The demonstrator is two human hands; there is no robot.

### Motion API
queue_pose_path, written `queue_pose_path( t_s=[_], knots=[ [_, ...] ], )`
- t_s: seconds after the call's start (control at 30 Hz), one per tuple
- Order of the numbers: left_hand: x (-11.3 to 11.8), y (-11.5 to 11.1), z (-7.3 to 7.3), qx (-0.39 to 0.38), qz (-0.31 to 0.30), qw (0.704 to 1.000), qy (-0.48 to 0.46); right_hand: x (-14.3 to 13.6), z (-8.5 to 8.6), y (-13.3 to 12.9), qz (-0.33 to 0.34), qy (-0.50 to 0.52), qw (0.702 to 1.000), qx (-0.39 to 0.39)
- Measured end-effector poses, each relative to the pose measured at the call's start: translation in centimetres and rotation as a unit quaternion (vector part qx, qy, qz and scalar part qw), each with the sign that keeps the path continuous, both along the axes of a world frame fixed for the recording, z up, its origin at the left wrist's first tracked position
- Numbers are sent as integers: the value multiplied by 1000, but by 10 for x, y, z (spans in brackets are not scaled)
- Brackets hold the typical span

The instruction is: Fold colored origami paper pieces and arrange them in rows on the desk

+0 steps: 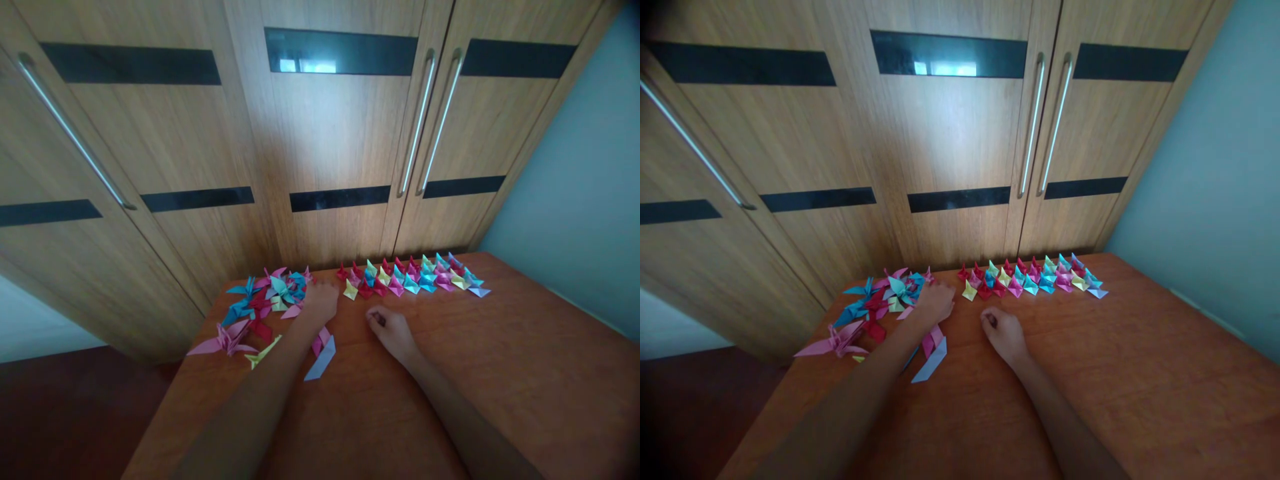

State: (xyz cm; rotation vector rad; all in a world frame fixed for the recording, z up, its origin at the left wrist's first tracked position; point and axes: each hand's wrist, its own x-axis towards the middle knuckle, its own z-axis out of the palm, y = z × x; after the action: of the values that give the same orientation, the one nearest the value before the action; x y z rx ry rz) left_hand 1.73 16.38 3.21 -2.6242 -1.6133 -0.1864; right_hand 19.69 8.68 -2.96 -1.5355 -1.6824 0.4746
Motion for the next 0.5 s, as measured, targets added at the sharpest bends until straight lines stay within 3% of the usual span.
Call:
queue_pose_path(
  t_s=[0.17, 0.37, 0.43, 0.5],
  knots=[
    [-3, 4, 4, -9, -4, 999, -36, 2, -2, 2, 5, 5, 1000, 0],
    [-8, -3, 33, 32, -15, 989, -141, 3, -4, 3, 14, 13, 1000, 8],
    [-10, -10, 39, 24, -23, 969, -244, 3, -3, 2, 18, 18, 1000, 6],
    [-12, -23, 38, -37, -22, 912, -407, 2, -1, 1, 23, 25, 999, 7]
  ],
)
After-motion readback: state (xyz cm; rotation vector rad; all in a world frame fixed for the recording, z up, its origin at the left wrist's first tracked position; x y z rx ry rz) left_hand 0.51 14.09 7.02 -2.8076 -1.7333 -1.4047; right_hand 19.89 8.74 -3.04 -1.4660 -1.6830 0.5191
